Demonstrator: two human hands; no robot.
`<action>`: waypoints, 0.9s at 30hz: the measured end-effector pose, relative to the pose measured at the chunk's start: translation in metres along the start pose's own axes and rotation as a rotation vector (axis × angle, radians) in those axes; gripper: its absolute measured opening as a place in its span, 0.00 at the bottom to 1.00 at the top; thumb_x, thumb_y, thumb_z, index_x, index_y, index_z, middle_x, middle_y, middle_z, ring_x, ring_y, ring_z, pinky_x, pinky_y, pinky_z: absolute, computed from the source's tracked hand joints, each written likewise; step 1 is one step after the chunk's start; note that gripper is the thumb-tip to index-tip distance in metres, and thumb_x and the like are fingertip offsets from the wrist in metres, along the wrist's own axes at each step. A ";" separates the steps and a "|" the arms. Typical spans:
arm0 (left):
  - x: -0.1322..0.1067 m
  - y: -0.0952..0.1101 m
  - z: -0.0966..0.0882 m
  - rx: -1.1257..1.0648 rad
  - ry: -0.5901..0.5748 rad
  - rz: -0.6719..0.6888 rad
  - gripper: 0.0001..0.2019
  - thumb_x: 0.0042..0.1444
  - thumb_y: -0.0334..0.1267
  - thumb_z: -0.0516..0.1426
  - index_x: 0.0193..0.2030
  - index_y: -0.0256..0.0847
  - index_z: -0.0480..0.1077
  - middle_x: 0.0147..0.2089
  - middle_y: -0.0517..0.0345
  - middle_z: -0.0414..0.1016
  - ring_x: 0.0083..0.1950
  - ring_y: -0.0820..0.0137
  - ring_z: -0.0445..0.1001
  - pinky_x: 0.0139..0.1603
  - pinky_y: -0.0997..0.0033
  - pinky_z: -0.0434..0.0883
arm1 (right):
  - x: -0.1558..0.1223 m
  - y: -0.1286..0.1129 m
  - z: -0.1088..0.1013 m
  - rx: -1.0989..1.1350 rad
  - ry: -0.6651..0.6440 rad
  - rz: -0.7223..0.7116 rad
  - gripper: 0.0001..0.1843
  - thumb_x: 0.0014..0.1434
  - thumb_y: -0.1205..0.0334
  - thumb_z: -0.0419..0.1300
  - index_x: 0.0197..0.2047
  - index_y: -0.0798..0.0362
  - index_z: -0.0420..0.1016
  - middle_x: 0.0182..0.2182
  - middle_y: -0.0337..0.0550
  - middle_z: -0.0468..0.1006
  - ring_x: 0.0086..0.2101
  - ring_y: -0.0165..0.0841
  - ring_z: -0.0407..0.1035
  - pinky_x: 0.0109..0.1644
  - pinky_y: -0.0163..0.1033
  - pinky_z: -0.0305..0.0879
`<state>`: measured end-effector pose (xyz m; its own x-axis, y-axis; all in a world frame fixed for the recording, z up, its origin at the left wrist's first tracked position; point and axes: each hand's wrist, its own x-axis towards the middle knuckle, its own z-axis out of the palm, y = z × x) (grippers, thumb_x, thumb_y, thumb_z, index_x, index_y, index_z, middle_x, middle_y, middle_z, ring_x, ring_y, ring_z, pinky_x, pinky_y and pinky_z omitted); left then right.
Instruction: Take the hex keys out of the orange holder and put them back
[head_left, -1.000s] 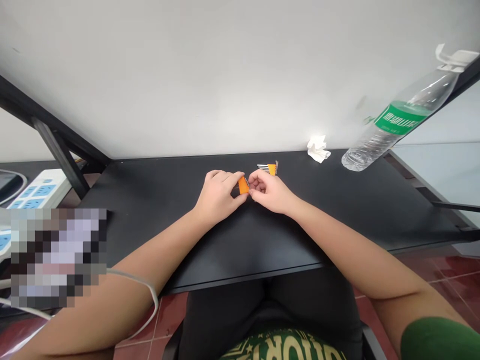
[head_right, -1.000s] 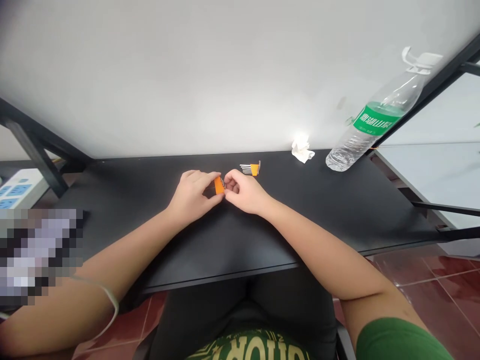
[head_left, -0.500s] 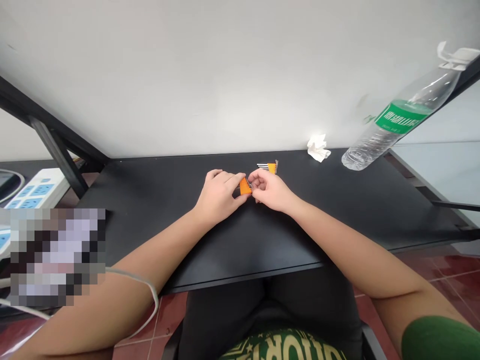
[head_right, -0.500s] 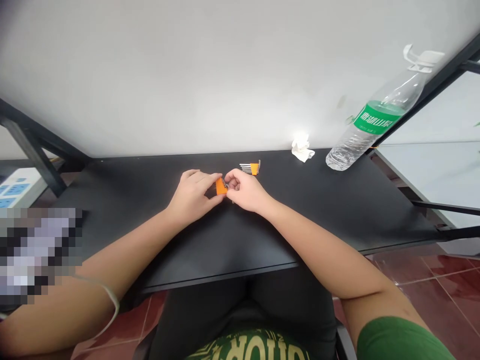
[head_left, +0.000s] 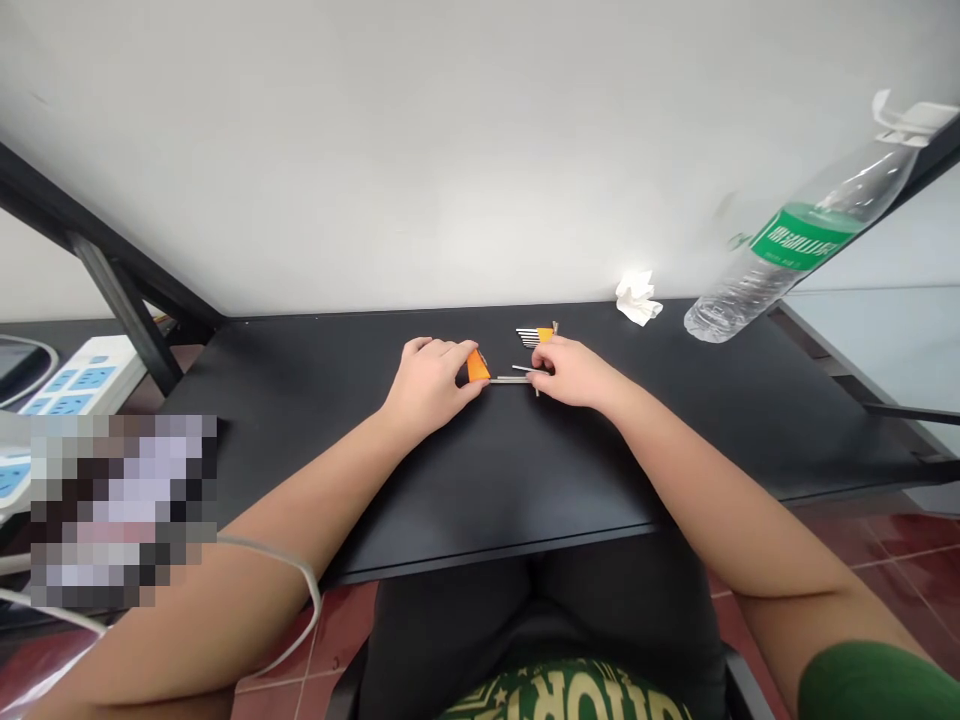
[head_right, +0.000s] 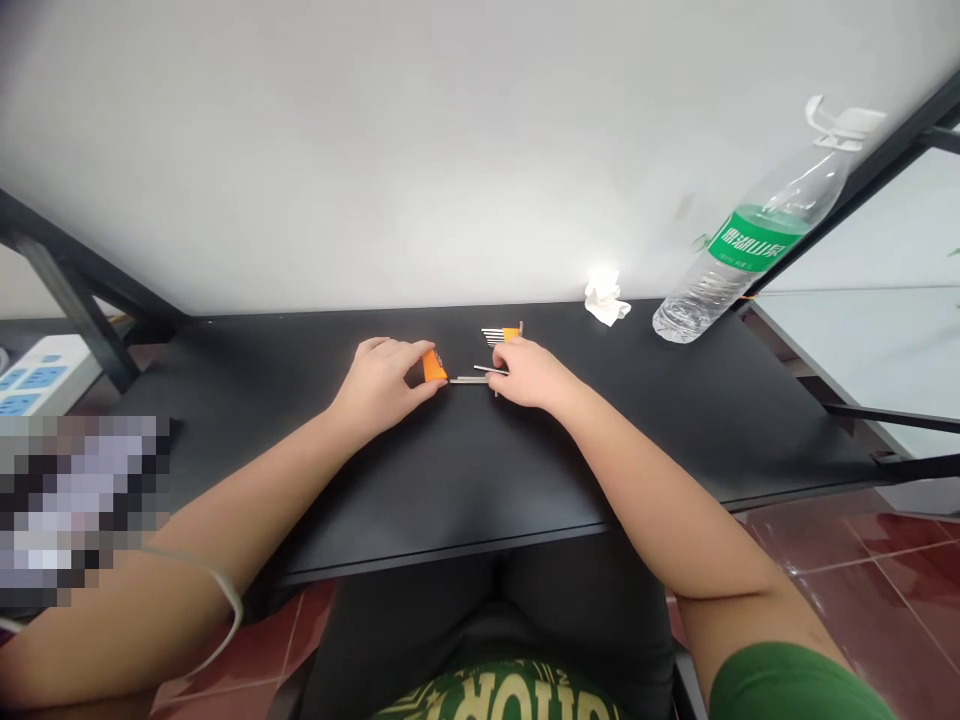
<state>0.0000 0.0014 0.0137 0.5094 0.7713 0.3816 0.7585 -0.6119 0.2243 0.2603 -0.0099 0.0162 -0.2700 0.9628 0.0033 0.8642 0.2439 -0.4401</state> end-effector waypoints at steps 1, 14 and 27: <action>0.000 0.000 0.000 -0.005 0.002 -0.002 0.19 0.59 0.45 0.62 0.57 0.44 0.74 0.45 0.50 0.83 0.51 0.54 0.80 0.67 0.45 0.63 | -0.001 -0.003 0.001 -0.012 -0.014 -0.016 0.05 0.59 0.60 0.63 0.35 0.51 0.71 0.39 0.44 0.74 0.37 0.37 0.68 0.38 0.40 0.61; -0.003 0.004 0.003 -0.033 0.017 0.047 0.20 0.61 0.45 0.61 0.59 0.43 0.72 0.47 0.51 0.83 0.50 0.57 0.80 0.69 0.47 0.61 | -0.010 -0.022 0.006 0.056 0.014 -0.128 0.05 0.60 0.63 0.61 0.41 0.50 0.71 0.42 0.44 0.75 0.36 0.36 0.69 0.39 0.41 0.63; -0.004 0.020 0.000 -0.040 0.022 0.102 0.17 0.61 0.41 0.57 0.57 0.45 0.73 0.44 0.52 0.82 0.48 0.58 0.79 0.69 0.47 0.61 | -0.009 -0.045 0.019 0.636 0.070 -0.076 0.14 0.56 0.62 0.61 0.47 0.48 0.70 0.30 0.32 0.72 0.30 0.31 0.68 0.38 0.39 0.65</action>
<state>0.0135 -0.0143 0.0165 0.5737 0.7007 0.4241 0.6860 -0.6940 0.2186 0.2156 -0.0316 0.0188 -0.2734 0.9562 0.1043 0.4172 0.2156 -0.8829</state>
